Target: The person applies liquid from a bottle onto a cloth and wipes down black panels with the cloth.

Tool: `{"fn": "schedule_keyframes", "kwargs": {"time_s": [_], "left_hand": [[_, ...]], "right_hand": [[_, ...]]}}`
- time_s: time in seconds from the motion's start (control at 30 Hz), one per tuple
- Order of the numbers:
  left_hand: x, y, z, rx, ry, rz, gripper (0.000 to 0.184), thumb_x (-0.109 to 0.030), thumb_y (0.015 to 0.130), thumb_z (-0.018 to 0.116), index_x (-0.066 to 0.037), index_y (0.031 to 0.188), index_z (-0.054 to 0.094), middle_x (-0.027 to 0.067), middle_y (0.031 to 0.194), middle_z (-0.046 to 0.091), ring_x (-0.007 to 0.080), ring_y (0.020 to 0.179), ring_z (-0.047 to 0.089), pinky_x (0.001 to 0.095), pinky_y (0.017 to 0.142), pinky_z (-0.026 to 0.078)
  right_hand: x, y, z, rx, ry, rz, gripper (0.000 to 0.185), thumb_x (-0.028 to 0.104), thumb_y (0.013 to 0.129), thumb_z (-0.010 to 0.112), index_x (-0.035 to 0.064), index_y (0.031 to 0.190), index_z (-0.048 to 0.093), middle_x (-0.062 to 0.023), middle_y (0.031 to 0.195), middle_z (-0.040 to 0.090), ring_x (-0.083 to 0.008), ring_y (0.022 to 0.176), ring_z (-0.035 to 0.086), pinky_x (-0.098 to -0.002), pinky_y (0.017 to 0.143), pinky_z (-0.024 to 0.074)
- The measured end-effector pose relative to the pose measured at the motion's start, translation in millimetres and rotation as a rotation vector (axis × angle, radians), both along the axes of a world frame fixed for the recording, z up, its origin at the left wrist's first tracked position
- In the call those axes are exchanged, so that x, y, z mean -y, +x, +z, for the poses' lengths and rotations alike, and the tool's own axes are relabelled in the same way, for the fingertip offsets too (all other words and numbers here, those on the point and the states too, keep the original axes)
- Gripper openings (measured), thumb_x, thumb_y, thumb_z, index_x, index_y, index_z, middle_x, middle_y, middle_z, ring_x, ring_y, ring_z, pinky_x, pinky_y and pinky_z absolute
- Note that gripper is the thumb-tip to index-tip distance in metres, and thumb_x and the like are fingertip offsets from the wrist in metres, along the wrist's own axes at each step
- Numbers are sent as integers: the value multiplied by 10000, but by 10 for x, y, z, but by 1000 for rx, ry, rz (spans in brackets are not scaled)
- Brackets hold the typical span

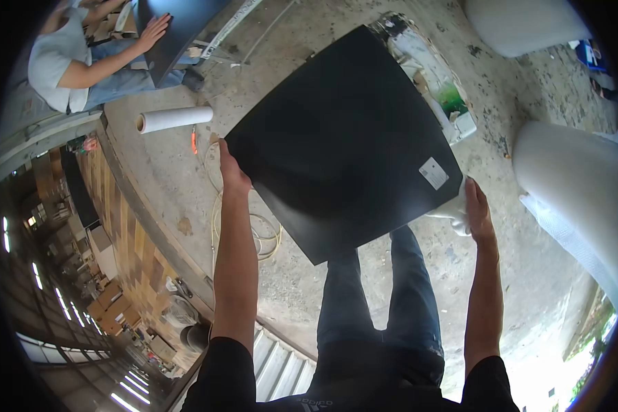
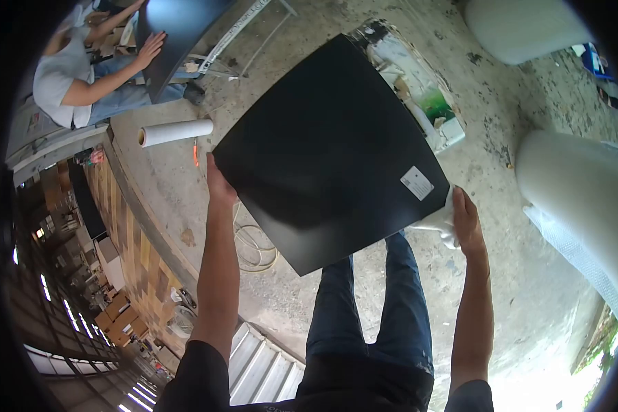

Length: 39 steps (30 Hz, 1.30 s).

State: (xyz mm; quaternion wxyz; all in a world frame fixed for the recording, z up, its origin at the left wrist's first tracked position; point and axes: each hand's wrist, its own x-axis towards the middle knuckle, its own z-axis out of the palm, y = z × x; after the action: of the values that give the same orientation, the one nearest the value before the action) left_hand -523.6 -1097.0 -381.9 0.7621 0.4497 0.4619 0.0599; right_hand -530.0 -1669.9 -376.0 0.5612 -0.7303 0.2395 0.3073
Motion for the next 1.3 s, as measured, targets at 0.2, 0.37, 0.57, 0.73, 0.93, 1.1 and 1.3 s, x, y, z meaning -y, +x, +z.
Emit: {"fn": "schedule_keyframes", "kwargs": {"time_s": [0.2, 0.37, 0.57, 0.73, 0.93, 1.1, 1.3], "left_hand": [[-36, -167, 43, 258, -138, -121, 555, -498, 1094, 418, -63, 1395, 585, 65, 1343, 657, 233, 1243, 613, 370, 1101, 460], [155, -319, 510, 167, 50, 42, 547, -508, 1080, 467, -80, 1405, 575, 56, 1351, 638, 206, 1248, 592, 365, 1115, 431], [772, -799, 1710, 150, 387, 433, 541, -540, 1090, 404, -72, 1254, 619, 67, 1261, 651, 213, 1161, 618, 376, 1071, 450], [1137, -1204, 2498, 676, 343, 83, 754, -787, 988, 266, -77, 859, 484, 67, 753, 529, 210, 711, 478, 398, 761, 400], [1542, -1642, 3293, 1054, 405, -49, 871, -815, 969, 157, -51, 1038, 571, 203, 1055, 632, 326, 1084, 553, 510, 1036, 365], [1845, -1619, 3994, 835, -160, 76, 748, -561, 1050, 316, -58, 1604, 305, 287, 1603, 347, 432, 1451, 395, 540, 1233, 254], [1942, -1582, 4134, 731, -39, -61, 729, -265, 967, 491, -53, 1620, 246, 225, 1522, 482, 348, 1402, 490, 471, 1192, 371]], "right_hand": [[81, -377, 1, 101, 16, 164, 519, 355, 1119, 416, -14, 1477, 488, -200, 1365, 590, -259, 1292, 536, -351, 1120, 397], [-87, -881, 103, 154, 150, 42, 515, 402, 1126, 384, 15, 1427, 543, -88, 1259, 634, -178, 1174, 565, -321, 1053, 421], [68, -1490, 46, -366, 655, -737, 480, 428, 1097, 446, 60, 1371, 589, -99, 1269, 668, -262, 1113, 655, -407, 963, 542], [331, -1627, 628, 10, 938, -491, 492, 490, 1065, 515, 97, 1347, 597, -95, 1259, 653, -234, 1132, 617, -388, 992, 505], [917, -720, 1391, 106, 788, -580, 419, 341, 1033, 522, 76, 1349, 591, -108, 1255, 656, -246, 1157, 611, -382, 1029, 484], [903, 313, 2327, 523, 858, -543, 387, 245, 1018, 467, 59, 1337, 583, -119, 1242, 664, -255, 1155, 624, -380, 1028, 490], [764, 1105, 3456, 819, 676, -357, 472, 150, 972, 388, 12, 1400, 531, -130, 1231, 654, -214, 1129, 617, -323, 1052, 460]]}}
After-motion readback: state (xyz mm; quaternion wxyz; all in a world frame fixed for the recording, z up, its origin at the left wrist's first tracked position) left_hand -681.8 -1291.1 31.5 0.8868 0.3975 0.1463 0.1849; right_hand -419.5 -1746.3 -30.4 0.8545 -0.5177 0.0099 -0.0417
